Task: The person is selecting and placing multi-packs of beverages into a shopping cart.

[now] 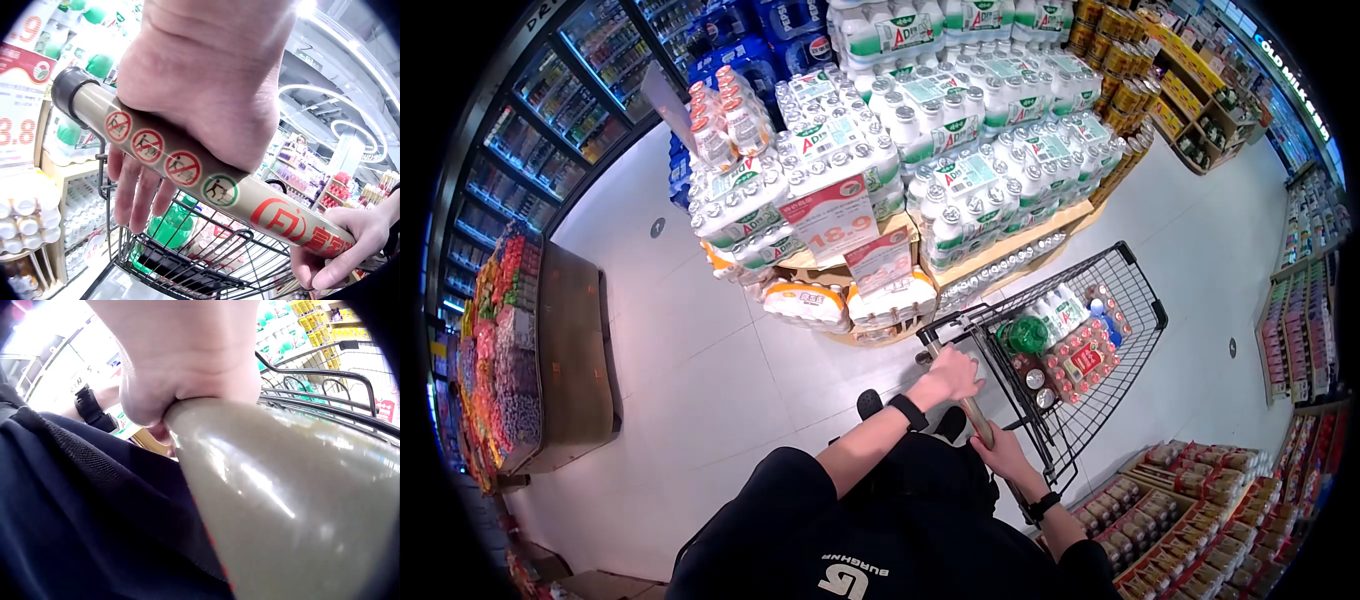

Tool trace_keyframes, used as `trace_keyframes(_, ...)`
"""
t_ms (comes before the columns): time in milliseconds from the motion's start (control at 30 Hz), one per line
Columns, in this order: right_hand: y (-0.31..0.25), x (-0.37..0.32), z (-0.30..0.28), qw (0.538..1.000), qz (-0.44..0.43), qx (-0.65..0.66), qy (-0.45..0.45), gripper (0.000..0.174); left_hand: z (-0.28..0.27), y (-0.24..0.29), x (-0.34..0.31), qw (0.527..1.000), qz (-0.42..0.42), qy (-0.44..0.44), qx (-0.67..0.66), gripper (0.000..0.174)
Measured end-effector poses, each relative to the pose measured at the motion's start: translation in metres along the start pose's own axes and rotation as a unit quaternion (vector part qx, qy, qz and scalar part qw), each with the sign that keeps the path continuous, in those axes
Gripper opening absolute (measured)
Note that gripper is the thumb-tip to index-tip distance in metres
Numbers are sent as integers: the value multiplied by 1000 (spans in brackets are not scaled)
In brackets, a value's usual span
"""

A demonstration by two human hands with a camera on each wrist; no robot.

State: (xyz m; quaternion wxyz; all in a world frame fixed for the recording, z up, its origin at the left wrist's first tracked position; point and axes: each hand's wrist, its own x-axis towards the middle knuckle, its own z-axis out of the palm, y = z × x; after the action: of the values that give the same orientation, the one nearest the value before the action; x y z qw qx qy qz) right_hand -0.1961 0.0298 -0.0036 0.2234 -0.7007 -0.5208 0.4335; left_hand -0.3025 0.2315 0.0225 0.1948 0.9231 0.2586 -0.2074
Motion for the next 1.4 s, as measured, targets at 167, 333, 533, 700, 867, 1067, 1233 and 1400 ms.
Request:
trace_keyframes(167, -10, 0, 10, 996, 13, -72, 47, 25, 13, -9, -5, 995, 23, 88, -50, 47)
trace_keyframes(333, -24, -2, 10, 996, -2, -72, 58, 25, 11, -12, -18, 987, 38, 140, -69, 41)
trace_keyframes(533, -25, -2, 14, 994, -8, -87, 59, 28, 23, -18, -15, 978, 43, 193, -74, 37)
trace_keyframes(700, -23, -3, 18, 996, 10, -73, 45, 26, 27, -19, -15, 977, 46, 202, -40, 39)
trace_keyframes(867, -18, -2, 24, 996, -10, -67, 62, 28, 20, -19, -16, 985, 26, 166, -24, 40)
trace_keyframes(1067, -13, -3, 27, 996, -14, -54, 66, 29, 11, -13, -20, 992, 10, 126, -24, 42)
trace_keyframes(1233, -16, -2, 23, 997, -24, -46, 59, 31, 16, -16, -16, 991, 6, 136, -17, 43)
trace_keyframes(1400, -14, -1, 24, 998, -14, -47, 50, 30, 10, -14, -19, 991, 0, 133, -26, 42)
